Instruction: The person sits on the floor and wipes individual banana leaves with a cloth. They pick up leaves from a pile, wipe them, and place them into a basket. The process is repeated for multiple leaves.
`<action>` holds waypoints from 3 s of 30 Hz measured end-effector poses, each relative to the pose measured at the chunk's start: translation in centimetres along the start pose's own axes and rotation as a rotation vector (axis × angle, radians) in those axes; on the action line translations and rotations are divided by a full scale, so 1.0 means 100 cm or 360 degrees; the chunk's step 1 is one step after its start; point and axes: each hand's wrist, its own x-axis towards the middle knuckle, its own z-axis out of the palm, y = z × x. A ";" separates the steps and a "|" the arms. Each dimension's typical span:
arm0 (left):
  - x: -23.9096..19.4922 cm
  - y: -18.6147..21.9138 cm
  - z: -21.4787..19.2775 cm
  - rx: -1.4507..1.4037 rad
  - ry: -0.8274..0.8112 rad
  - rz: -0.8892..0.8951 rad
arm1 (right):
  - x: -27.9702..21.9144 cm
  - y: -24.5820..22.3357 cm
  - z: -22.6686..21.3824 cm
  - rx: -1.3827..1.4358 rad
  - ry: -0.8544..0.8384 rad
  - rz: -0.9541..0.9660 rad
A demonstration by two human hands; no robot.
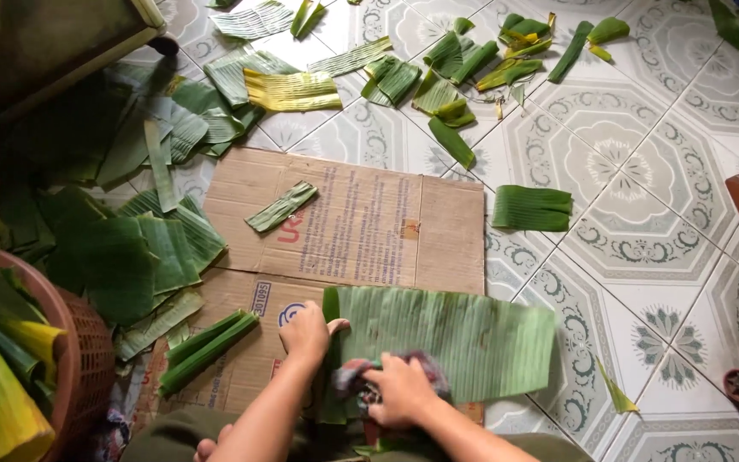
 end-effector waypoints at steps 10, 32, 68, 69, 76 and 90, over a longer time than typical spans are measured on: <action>0.033 -0.005 0.043 -0.0023 0.0253 0.0070 | 0.008 0.024 -0.024 0.0424 -0.0277 0.0722; -0.127 0.040 -0.087 -0.0159 0.1166 0.2663 | -0.151 0.343 0.133 0.1236 0.0539 0.2444; -0.005 -0.065 0.115 0.0861 0.0173 0.1555 | 0.072 0.103 -0.114 0.0596 -0.0146 0.1862; -0.003 -0.064 0.120 0.0854 0.0174 0.1557 | 0.067 0.065 -0.113 0.0590 -0.0146 0.1865; -0.003 -0.072 0.111 0.0938 0.0177 0.1480 | 0.037 0.059 -0.057 0.0560 -0.0163 0.0872; -0.180 -0.199 -0.186 -0.0894 0.1232 0.0729 | -0.068 0.296 0.130 0.0463 0.0061 0.1597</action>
